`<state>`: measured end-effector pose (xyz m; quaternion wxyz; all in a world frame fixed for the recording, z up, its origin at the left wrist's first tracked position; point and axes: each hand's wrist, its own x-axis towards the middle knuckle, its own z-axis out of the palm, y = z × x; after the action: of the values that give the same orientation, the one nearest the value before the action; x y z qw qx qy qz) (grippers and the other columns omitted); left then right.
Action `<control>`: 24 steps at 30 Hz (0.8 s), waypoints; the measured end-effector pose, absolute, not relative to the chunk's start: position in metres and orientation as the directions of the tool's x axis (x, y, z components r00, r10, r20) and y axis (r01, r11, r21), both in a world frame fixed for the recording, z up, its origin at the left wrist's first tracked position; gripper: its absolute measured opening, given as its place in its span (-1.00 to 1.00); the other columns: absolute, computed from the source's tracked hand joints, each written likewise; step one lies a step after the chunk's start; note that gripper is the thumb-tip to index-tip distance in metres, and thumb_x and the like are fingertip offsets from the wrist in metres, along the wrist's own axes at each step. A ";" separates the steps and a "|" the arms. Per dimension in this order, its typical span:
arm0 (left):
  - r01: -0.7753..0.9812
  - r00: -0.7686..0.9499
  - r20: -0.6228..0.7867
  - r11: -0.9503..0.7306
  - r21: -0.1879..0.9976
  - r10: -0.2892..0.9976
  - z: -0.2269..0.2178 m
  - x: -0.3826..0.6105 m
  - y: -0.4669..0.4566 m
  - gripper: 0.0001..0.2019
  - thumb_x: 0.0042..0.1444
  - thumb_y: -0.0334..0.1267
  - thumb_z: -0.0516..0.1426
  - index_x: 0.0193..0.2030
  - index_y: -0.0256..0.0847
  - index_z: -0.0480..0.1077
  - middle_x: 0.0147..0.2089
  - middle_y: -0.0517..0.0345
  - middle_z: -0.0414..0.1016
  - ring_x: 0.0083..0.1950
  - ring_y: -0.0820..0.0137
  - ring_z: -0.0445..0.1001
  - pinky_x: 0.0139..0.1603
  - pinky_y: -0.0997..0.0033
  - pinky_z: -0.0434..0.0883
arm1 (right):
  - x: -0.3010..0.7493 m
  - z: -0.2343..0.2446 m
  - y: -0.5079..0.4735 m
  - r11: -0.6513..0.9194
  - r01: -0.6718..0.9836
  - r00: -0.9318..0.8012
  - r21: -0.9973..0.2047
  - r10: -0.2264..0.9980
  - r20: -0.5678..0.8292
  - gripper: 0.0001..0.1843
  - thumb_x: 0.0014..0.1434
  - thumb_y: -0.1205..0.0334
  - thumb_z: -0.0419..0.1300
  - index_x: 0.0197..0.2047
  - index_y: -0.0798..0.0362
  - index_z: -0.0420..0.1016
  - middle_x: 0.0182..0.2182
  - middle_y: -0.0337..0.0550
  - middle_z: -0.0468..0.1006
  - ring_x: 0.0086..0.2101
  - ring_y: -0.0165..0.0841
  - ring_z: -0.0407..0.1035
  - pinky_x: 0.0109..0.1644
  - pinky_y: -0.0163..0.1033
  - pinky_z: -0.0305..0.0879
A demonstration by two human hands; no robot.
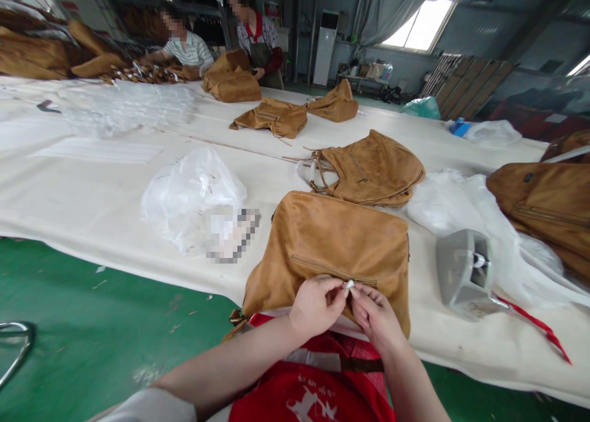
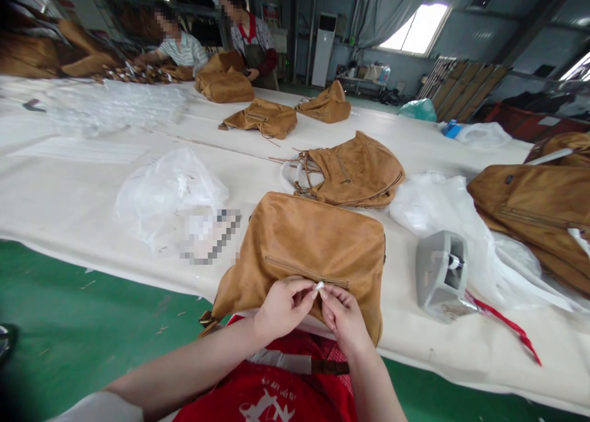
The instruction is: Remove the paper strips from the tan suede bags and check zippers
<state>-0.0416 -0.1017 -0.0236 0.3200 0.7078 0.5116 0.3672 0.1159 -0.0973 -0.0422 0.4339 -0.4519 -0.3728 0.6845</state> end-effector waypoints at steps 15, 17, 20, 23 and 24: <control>0.666 0.248 0.409 -0.461 0.586 0.878 -0.043 -0.044 -0.105 -0.70 0.29 -0.32 0.00 0.08 -0.16 0.43 -0.16 0.04 0.53 -0.12 0.32 0.47 -0.05 0.33 0.43 | 0.113 -0.050 -0.096 -0.304 -0.085 -0.176 -0.949 0.942 -0.286 -0.62 0.08 -0.11 0.27 -0.35 0.08 0.44 -0.80 -0.47 0.16 -0.77 -0.57 -0.12 -0.70 -0.37 -0.24; 0.713 0.286 0.389 -0.466 0.524 0.876 -0.043 -0.045 -0.105 -0.69 0.28 -0.32 0.00 0.11 -0.17 0.40 -0.16 0.03 0.51 -0.14 0.30 0.47 -0.08 0.31 0.43 | 0.112 -0.049 -0.097 -0.306 -0.105 -0.175 -0.946 0.942 -0.285 -0.62 0.08 -0.11 0.27 -0.36 0.07 0.43 -0.79 -0.45 0.19 -0.77 -0.56 -0.09 -0.71 -0.37 -0.22; 0.725 0.291 0.354 -0.446 0.525 0.889 -0.039 -0.043 -0.104 -0.72 0.27 -0.33 0.00 0.06 -0.17 0.42 -0.21 0.06 0.49 -0.20 0.32 0.46 -0.15 0.34 0.42 | 0.110 -0.046 -0.098 -0.300 -0.132 -0.189 -0.945 0.943 -0.273 -0.58 0.10 -0.13 0.25 -0.50 0.05 0.36 -0.76 -0.39 0.25 -0.75 -0.55 0.00 -0.69 -0.37 -0.15; 0.661 0.265 0.305 -0.402 0.633 0.915 -0.032 -0.040 -0.102 -0.81 0.23 -0.35 0.02 -0.19 -0.18 0.47 -0.30 0.11 0.46 -0.27 0.38 0.43 -0.20 0.42 0.39 | 0.104 -0.045 -0.097 -0.277 -0.084 -0.129 -0.957 0.956 -0.265 -0.47 0.10 -0.19 0.22 -0.63 0.03 0.24 -0.79 -0.38 0.19 -0.75 -0.55 -0.03 -0.69 -0.37 -0.16; 0.623 0.250 0.276 -0.373 0.687 0.928 -0.030 -0.039 -0.100 -0.83 0.21 -0.36 0.03 -0.28 -0.18 0.46 -0.34 0.13 0.44 -0.30 0.41 0.42 -0.23 0.45 0.38 | 0.103 -0.046 -0.096 -0.276 -0.067 -0.094 -0.959 0.959 -0.269 -0.45 0.09 -0.22 0.22 -0.65 0.02 0.22 -0.81 -0.39 0.16 -0.76 -0.56 -0.05 -0.69 -0.36 -0.18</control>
<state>-0.0390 -0.1004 -0.0297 0.2267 0.7573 0.5122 0.3358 0.1025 -0.0963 -0.0457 0.4244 -0.5225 -0.4267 0.6040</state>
